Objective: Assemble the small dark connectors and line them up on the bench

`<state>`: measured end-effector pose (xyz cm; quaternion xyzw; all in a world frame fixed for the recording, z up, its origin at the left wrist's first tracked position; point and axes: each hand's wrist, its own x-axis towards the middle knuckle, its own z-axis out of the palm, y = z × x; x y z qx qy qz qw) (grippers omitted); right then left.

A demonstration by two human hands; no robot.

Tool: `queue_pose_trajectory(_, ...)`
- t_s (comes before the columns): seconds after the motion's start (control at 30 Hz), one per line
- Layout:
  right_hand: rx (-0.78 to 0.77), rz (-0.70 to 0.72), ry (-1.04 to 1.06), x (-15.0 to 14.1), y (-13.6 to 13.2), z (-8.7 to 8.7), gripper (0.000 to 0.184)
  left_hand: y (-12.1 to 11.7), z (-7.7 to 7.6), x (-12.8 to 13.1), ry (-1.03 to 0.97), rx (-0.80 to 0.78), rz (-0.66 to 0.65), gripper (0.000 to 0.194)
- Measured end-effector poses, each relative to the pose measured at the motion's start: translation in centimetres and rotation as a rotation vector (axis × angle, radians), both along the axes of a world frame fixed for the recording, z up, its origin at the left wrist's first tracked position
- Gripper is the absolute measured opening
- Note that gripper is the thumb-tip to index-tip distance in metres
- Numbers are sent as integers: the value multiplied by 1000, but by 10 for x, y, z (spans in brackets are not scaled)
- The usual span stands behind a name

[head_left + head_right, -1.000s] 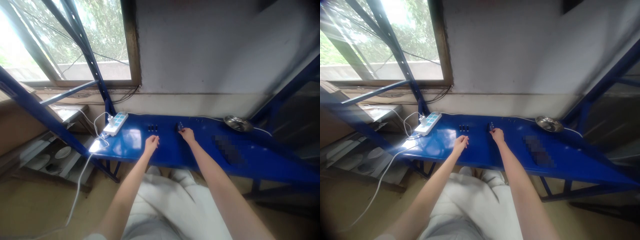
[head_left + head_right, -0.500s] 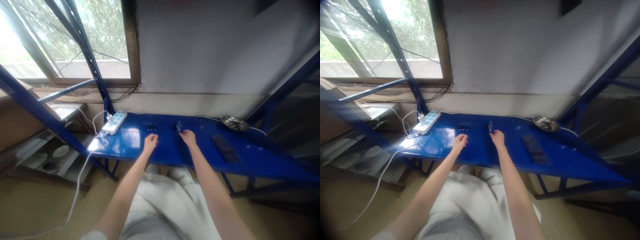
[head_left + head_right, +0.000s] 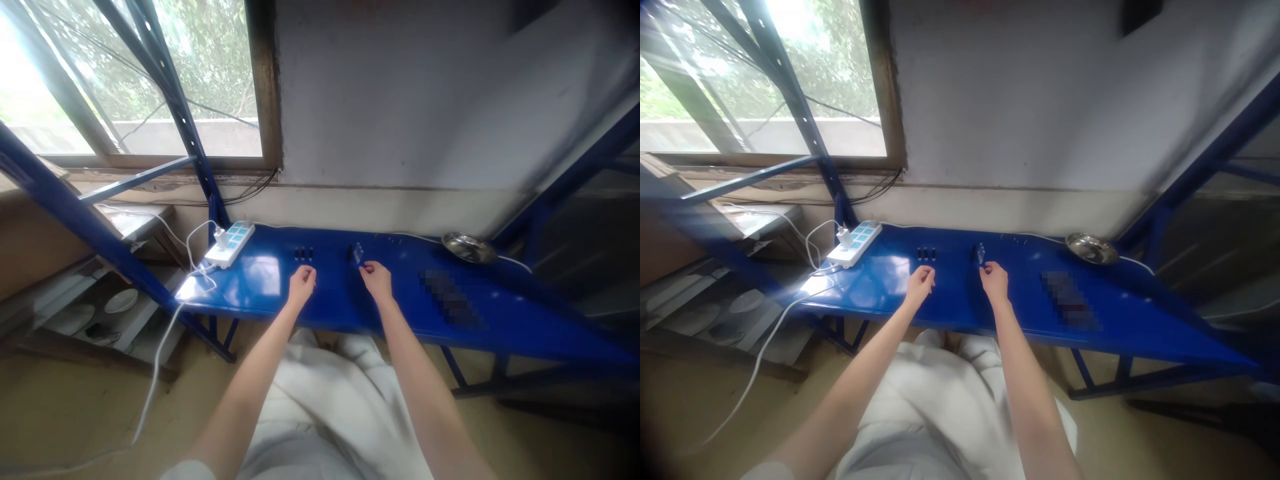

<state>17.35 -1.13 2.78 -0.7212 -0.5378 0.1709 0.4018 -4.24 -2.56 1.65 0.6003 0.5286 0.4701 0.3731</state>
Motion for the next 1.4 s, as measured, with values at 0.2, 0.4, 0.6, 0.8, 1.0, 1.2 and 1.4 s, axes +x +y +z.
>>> queue_pose_trajectory(0.2, 62, 11, -12, 0, -1, -2, 28, 1, -4, 2, 131, 114, 6, 29)
queue_pose_trajectory(0.4, 112, 48, -43, 2, -1, -4, 29, 1, -3, 8, 392, 221, 39, 44)
queue_pose_trajectory(0.6, 146, 104, -39, -2, -1, -1, 28, 8, 22, 20, 764, 119, 53, 61)
queue_pose_trajectory(0.8, 121, 177, -23, -12, -4, 9, 27, 26, 44, 28, 894, -56, 52, 67)
queue_pose_trajectory(1.0, 122, 244, -36, -18, -6, 13, 27, 40, 44, 28, 975, -150, 20, 62)
queue_pose_trajectory(1.2, 105, 270, -41, -20, -7, 19, 26, 47, 37, 26, 1064, -57, 48, 52)
queue_pose_trajectory(1.4, 107, 289, -30, -24, -7, 21, 25, 51, 39, 26, 1086, 29, 63, 47)
